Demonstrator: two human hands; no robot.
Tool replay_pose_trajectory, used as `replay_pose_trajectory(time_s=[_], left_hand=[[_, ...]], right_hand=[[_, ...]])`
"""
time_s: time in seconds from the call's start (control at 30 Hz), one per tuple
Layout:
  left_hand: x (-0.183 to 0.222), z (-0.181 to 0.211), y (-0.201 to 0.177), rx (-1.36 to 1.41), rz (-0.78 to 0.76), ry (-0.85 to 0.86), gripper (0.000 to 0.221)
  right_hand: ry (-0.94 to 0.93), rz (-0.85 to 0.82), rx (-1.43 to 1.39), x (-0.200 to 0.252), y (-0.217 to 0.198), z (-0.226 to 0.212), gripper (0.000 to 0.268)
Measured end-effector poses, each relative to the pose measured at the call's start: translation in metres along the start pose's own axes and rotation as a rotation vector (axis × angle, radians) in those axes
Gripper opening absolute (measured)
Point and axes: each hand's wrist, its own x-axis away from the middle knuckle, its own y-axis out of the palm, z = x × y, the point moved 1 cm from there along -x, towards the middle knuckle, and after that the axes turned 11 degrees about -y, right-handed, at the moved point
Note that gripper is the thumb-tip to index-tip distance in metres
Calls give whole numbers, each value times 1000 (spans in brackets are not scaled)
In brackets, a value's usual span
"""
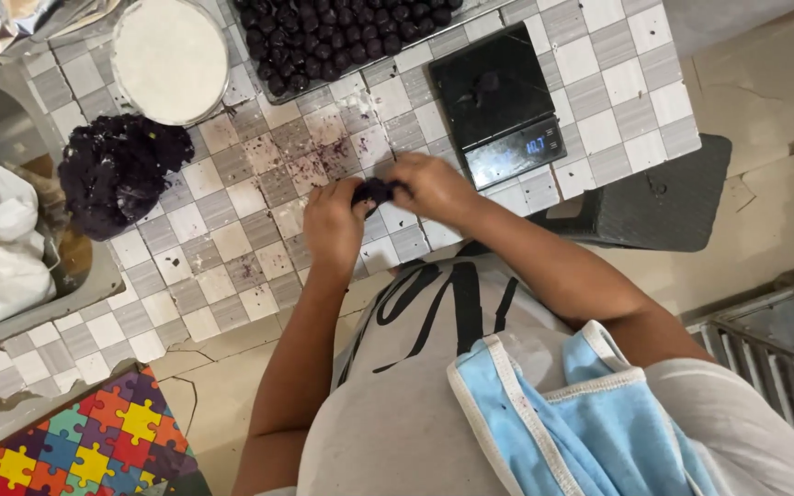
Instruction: Portioning dough by weight using a digital scale and rolling the portions into small balls.
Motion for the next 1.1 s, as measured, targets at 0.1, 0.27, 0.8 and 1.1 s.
replay_pose_trajectory(time_s=[0.1, 0.27, 0.8, 1.1], left_hand=[[0, -4, 6, 47, -2, -34, 38], [5, 35, -40, 192, 24, -53, 50], [-42, 127, -83, 1051, -353, -465, 31], [-76, 146, -7, 583, -70, 124, 33]], right_hand=[[87, 159, -129, -6, -49, -4, 14], [20, 230, -115, -15, -82, -10, 21], [394, -438, 601, -4, -115, 44, 54], [168, 223, 314, 32, -131, 39, 30]])
